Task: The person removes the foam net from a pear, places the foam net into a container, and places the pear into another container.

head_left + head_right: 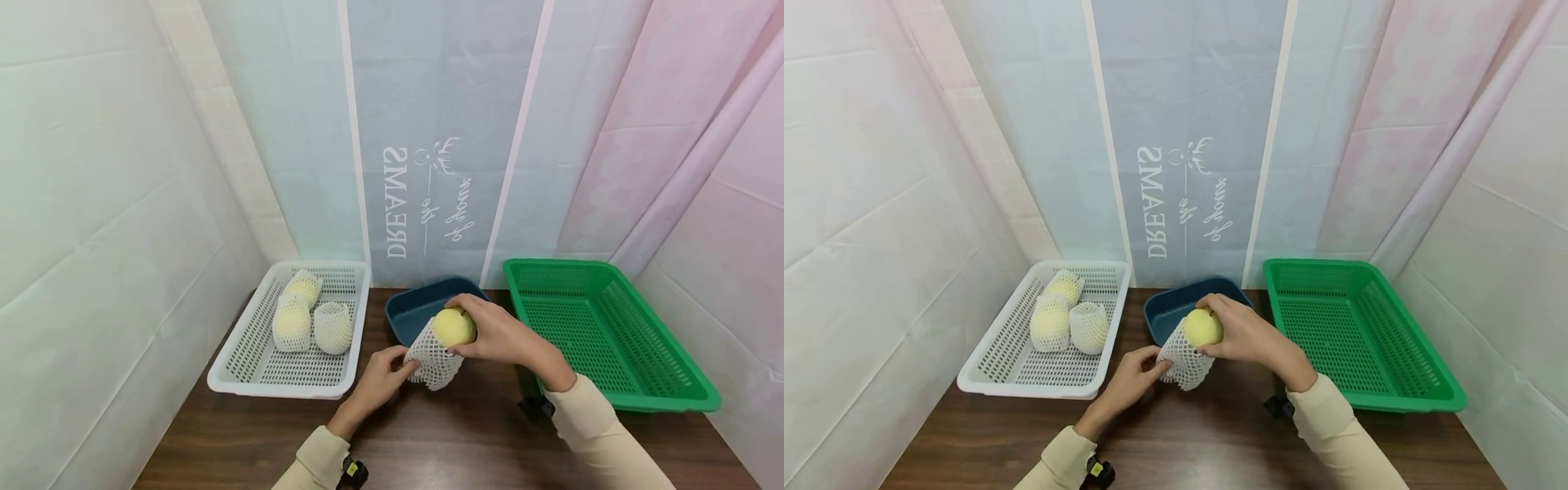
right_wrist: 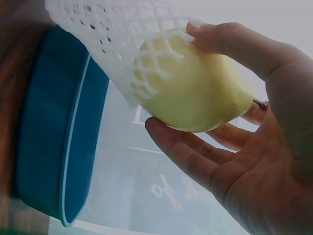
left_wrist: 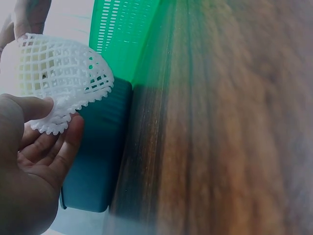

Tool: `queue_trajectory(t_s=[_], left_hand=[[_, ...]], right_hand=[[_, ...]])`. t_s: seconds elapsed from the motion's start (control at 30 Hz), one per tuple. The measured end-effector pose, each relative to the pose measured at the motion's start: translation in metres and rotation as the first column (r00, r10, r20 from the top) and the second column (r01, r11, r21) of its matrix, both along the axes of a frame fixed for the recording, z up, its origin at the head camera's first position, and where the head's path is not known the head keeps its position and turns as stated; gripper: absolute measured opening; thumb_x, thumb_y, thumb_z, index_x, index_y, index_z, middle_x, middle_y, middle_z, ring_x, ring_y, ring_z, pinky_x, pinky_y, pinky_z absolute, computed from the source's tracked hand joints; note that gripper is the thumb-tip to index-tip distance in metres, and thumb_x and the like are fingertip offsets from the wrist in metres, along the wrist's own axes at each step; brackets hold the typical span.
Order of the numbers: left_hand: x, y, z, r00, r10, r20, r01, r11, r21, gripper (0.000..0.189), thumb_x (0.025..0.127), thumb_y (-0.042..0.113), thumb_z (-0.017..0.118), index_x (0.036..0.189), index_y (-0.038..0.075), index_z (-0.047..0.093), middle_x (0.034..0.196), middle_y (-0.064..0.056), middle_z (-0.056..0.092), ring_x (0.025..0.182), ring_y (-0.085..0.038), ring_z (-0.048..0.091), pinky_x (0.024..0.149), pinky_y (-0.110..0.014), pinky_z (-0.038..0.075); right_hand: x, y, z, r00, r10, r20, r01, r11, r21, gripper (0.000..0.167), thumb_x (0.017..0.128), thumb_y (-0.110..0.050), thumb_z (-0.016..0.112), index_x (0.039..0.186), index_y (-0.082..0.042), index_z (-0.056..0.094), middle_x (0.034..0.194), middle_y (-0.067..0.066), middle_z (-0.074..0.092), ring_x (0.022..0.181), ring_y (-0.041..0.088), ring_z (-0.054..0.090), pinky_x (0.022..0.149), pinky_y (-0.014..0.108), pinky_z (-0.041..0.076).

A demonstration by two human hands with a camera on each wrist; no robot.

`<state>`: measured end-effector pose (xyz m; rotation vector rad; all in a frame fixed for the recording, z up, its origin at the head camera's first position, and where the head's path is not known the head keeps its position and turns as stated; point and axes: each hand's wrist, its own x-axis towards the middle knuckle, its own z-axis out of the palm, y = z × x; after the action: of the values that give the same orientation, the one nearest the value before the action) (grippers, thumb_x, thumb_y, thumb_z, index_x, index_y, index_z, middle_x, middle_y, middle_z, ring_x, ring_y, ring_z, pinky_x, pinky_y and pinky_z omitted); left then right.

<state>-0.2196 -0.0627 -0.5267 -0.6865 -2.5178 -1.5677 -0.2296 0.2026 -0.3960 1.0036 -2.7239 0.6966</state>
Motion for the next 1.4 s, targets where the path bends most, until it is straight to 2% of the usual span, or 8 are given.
queue_trajectory(t_s=[0.17,0.3,0.67,0.93,1.2,1.4], left_hand=[[-0.001,0.0,0.0,1.0,0.024,-0.004,-0.023,0.999,0.025,0.016,0.102,0.025,0.074,0.112,0.013,0.079,0.101,-0.001,0.077,0.081,-0.008,0.065,0.071,-0.022,0.054],[-0.002,0.001,0.0,0.999,0.046,-0.014,-0.046,0.998,0.041,0.013,0.101,0.023,0.075,0.11,0.014,0.079,0.1,-0.001,0.077,0.08,-0.002,0.064,0.071,-0.021,0.055],[-0.004,0.006,0.002,0.994,0.107,-0.039,-0.104,0.992,0.071,0.013,0.1,0.021,0.075,0.108,0.012,0.079,0.098,-0.003,0.077,0.078,-0.005,0.063,0.07,-0.02,0.054],[-0.006,0.012,0.005,0.992,0.117,-0.052,-0.111,0.989,0.101,0.009,0.101,0.021,0.075,0.104,0.013,0.078,0.09,-0.001,0.073,0.072,-0.007,0.058,0.065,-0.02,0.049],[-0.008,0.018,0.008,0.994,0.105,-0.019,-0.101,0.983,0.152,0.009,0.102,0.023,0.075,0.102,0.015,0.075,0.085,-0.001,0.071,0.065,-0.005,0.055,0.06,-0.019,0.046],[-0.012,0.022,0.009,0.993,0.113,-0.022,-0.108,0.981,0.158,0.008,0.101,0.023,0.075,0.101,0.015,0.075,0.079,0.002,0.065,0.062,-0.003,0.05,0.059,-0.018,0.043]], right_hand=[[-0.004,0.005,0.006,1.0,-0.02,0.007,0.021,1.0,-0.006,0.069,0.078,-0.027,0.096,0.136,-0.011,0.061,0.126,0.005,0.068,0.105,0.018,0.066,0.084,0.041,0.059],[-0.008,0.009,0.01,0.999,-0.033,0.021,0.033,0.999,-0.011,0.069,0.079,-0.026,0.096,0.136,-0.011,0.061,0.126,0.006,0.068,0.105,0.02,0.067,0.084,0.042,0.059],[-0.018,0.021,0.016,0.995,-0.08,0.052,0.08,0.997,-0.008,0.07,0.081,-0.025,0.094,0.14,-0.007,0.059,0.131,0.012,0.066,0.108,0.026,0.066,0.085,0.046,0.059],[-0.028,0.034,0.02,0.994,-0.102,0.044,0.102,0.995,0.002,0.07,0.08,-0.024,0.095,0.138,-0.006,0.059,0.127,0.014,0.067,0.107,0.029,0.064,0.084,0.048,0.058],[-0.037,0.048,0.022,0.985,-0.142,0.098,0.141,0.99,0.014,0.07,0.082,-0.025,0.093,0.139,-0.008,0.057,0.126,0.013,0.066,0.106,0.028,0.064,0.082,0.045,0.058],[-0.044,0.059,0.022,0.979,-0.163,0.125,0.163,0.987,0.008,0.068,0.083,-0.026,0.093,0.138,-0.008,0.057,0.125,0.013,0.066,0.105,0.028,0.064,0.08,0.045,0.058]])
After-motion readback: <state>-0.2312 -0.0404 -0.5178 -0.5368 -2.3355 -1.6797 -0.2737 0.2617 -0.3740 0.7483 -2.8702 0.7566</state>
